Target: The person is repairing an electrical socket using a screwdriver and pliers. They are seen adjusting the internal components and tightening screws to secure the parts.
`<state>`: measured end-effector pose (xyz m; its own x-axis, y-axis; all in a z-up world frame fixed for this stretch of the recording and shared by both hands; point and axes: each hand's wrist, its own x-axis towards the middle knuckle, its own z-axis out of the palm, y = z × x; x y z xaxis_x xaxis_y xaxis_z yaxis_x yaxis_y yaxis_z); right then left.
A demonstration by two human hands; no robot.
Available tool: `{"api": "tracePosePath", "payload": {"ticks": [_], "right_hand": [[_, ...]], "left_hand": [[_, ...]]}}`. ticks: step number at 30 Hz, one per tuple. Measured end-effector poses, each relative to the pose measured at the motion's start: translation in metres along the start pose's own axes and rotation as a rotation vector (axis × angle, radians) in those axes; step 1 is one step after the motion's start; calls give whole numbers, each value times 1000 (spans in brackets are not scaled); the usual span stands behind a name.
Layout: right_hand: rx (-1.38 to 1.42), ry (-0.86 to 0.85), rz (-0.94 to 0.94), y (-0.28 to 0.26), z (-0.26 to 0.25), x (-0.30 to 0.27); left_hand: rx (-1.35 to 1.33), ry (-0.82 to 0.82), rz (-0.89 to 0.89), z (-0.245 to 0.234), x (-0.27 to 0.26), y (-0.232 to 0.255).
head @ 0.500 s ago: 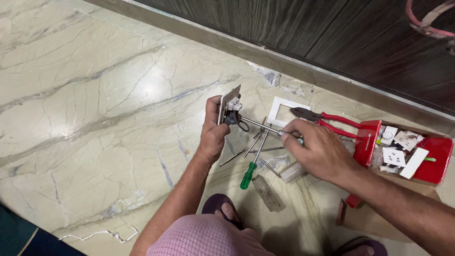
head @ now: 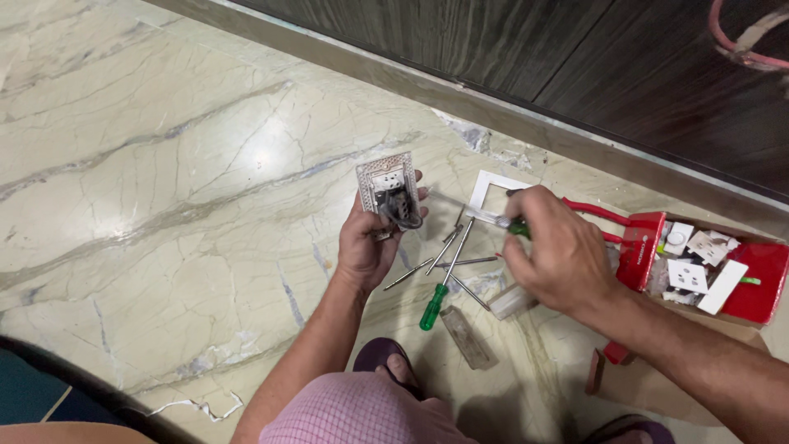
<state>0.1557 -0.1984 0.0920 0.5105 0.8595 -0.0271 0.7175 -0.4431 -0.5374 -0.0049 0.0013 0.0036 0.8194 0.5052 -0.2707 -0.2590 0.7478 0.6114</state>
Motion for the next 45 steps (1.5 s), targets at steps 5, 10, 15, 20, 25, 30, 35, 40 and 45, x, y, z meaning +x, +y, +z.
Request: {"api": "tracePosePath", "payload": {"ticks": [5, 10, 15, 20, 25, 30, 35, 40, 45], "right_hand": [[296, 0, 81, 12, 16, 2], [622, -50, 160, -15, 38, 5], [625, 154, -90, -31, 41, 9], [545, 183, -78, -28, 37, 16], [413, 224, -240, -21, 36, 17], [265, 248, -382, -13, 33, 16], [395, 163, -422, 3, 38, 24], [469, 55, -370, 16, 41, 31], [477, -20, -377, 20, 35, 31]], "left_hand": [[-182, -90, -109, 10, -6, 1], [-212, -145, -145, 22, -7, -10], [-185, -110, -179, 30, -10, -14], [-230, -36, -223, 23, -11, -25], [-275, -66, -205, 12, -10, -43], [-265, -51, -203, 15, -12, -49], [-201, -30, -229, 16, -14, -49], [-209, -49, -275, 8, -13, -55], [-260, -38, -309, 6, -13, -58]]}}
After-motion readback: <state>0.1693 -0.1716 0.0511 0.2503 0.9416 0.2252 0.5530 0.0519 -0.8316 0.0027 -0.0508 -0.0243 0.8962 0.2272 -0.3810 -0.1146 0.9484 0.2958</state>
